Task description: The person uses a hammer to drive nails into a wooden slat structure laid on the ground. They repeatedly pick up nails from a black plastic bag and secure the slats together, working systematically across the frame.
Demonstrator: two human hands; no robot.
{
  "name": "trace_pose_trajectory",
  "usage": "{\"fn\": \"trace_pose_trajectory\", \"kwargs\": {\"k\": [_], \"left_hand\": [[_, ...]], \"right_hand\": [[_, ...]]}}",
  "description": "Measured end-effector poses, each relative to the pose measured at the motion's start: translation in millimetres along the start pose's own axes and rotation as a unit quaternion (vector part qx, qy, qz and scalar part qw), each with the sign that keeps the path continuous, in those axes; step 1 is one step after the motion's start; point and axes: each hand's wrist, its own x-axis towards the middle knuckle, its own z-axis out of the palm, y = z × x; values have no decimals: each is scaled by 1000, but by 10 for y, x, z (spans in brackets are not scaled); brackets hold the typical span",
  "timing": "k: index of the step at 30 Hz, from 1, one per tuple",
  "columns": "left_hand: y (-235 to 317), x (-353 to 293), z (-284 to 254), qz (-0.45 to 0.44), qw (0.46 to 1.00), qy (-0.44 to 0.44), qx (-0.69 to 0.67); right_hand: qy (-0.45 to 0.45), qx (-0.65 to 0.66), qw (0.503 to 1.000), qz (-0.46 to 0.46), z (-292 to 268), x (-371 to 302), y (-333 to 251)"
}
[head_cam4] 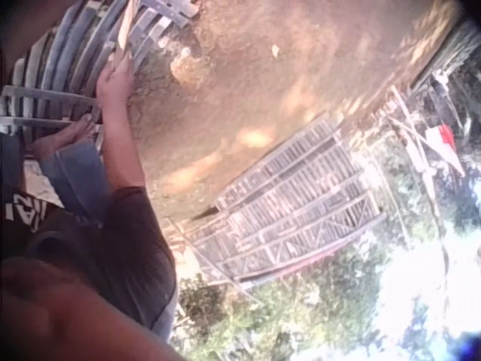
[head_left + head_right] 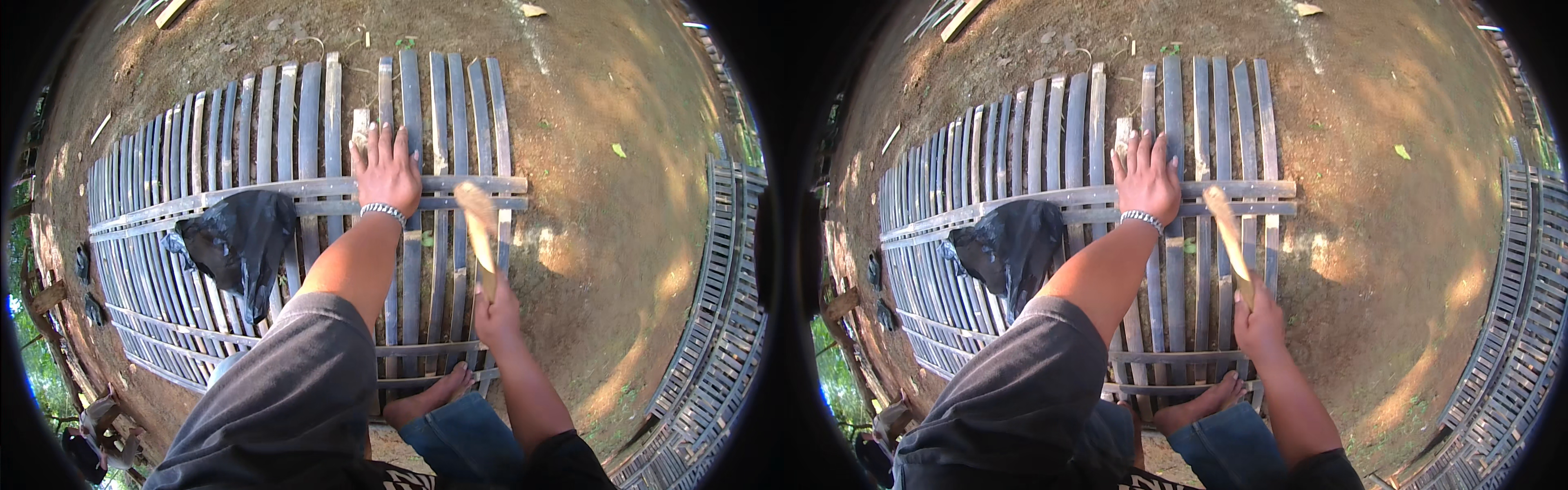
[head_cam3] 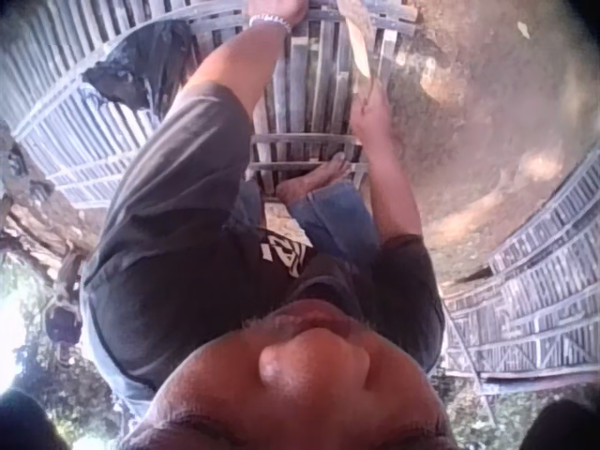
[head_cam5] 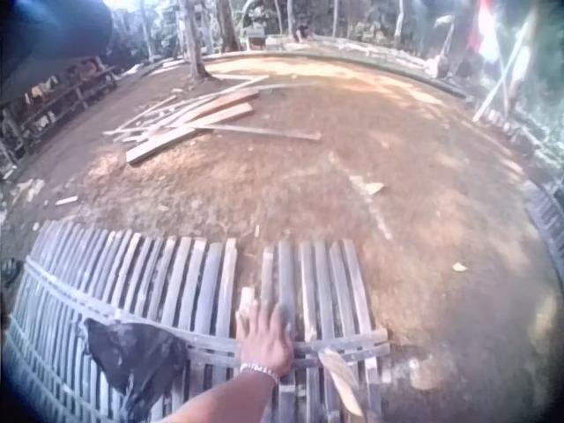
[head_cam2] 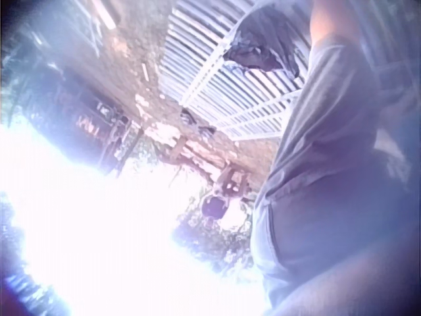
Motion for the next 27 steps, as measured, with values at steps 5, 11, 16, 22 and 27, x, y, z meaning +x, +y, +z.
{"fn": "trace_pose_trajectory", "kwargs": {"k": [5,11,16,22,27], "left_hand": [[-7,49,37,6,1000,22,-9],[31,44,44,4,1000,24,-9],[-8,31,44,1,999,28,-16],[47,74,47,4,999,27,-21],[31,17,37,3,999,25,-29]], "right_hand": [[156,174,957,-172,-85,161,-96],[-53,-43,998,-3,115,143,62],[89,147,981,-89,-17,131,-29],[10,-50,999,7,118,56,93],[19,35,999,21,60,109,78]]}}
